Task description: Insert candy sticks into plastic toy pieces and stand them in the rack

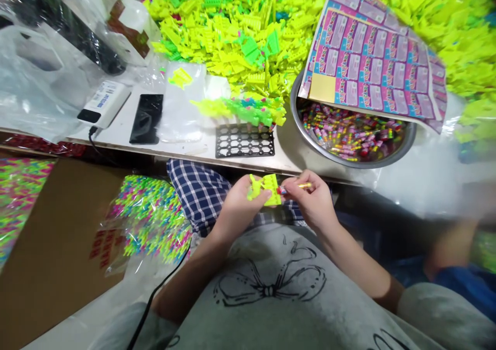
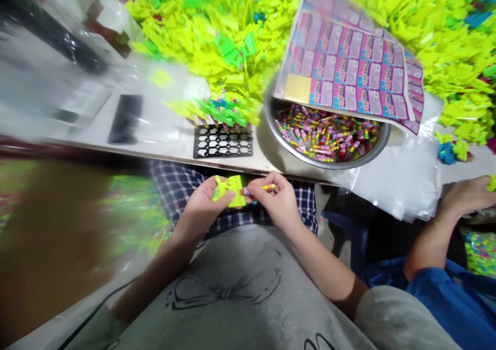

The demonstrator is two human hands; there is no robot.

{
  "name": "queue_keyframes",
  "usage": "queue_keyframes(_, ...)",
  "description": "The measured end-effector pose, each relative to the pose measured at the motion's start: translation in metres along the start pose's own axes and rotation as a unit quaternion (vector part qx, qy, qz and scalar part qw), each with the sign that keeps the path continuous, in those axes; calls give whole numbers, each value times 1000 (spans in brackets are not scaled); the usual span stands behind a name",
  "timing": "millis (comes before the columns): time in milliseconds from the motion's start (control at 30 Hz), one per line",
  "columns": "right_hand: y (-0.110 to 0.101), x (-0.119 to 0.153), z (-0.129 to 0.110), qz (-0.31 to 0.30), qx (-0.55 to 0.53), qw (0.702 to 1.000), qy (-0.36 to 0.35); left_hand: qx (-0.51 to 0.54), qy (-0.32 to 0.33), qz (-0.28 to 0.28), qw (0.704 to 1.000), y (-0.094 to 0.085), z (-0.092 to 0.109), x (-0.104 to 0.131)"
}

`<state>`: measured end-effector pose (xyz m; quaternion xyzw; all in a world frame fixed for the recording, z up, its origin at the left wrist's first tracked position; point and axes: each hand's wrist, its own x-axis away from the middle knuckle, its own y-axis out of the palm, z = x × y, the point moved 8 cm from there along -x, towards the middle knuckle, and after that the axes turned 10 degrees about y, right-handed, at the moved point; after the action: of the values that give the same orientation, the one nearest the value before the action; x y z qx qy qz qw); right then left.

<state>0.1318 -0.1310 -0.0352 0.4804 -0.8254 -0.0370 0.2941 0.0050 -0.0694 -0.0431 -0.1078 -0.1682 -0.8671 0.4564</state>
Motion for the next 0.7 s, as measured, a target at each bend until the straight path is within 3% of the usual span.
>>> queue_keyframes(233,-2,-7,12,-4,29,999,29,-132,51,8,990,-13,-6,-2)
queue_keyframes(433,3,-22,25,-38,127,988,76,3,-24,-24,999,-24,-17,-6)
queue_keyframes(500,8,-27,33,-55,65,990,114,82,-15,-39,996,-29,-13,-6)
queue_keyframes(567,24,-28,49,-99,-67,973,195,104,40,-47,993,-33,-6,-7)
queue_keyframes(700,71,-19,84,-176,-232,900,325,-91,128,12,988,-37,-7,-9)
